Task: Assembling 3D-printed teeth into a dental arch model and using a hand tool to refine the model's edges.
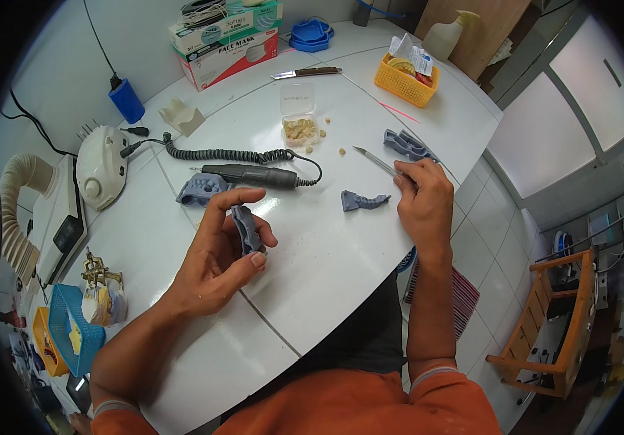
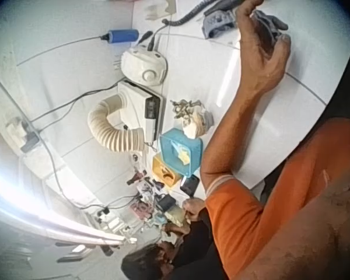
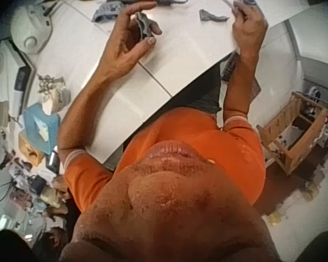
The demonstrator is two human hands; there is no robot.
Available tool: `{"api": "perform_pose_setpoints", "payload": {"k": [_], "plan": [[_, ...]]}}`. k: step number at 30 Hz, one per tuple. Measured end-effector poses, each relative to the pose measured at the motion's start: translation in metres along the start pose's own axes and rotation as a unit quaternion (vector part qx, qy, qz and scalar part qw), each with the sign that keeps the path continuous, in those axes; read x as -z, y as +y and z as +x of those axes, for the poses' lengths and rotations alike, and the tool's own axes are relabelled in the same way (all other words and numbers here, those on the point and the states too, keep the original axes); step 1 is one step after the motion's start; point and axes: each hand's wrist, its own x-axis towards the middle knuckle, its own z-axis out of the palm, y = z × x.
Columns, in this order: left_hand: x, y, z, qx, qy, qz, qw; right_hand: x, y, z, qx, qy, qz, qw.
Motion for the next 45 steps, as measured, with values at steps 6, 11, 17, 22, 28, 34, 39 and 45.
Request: {"api": "perform_pose_setpoints", "payload": {"k": [6,11,17,22,28,34,39,45], "plan": [[-0.004,0.009,0.002,0.038,-0.005,0.019,0.999,0.010,-0.014,-0.015,0.041,0.127,0.043,0.990],[-0.005,0.013,0.001,0.063,-0.008,0.010,0.998,0.012,-0.043,-0.051,0.112,0.058,0.265,0.956],[-0.010,0.017,-0.008,0.042,-0.065,0.091,0.993,0.013,-0.083,-0.082,0.144,-0.077,0.262,0.951],[-0.017,0.019,-0.010,0.085,-0.034,0.080,0.993,0.009,-0.093,-0.086,0.160,-0.109,0.217,0.957],[-0.012,0.008,-0.008,0.031,-0.048,0.094,0.994,0.007,-0.100,-0.088,0.174,-0.163,0.196,0.951],[-0.018,0.012,-0.010,0.061,-0.013,0.041,0.997,0.009,-0.098,-0.088,0.168,-0.170,0.190,0.952],[-0.012,0.014,-0.009,0.081,-0.036,0.063,0.994,0.007,-0.100,-0.086,0.162,-0.184,0.218,0.945],[-0.013,0.013,-0.009,0.086,-0.049,0.059,0.993,0.005,-0.097,-0.086,0.161,-0.179,0.199,0.950]]}}
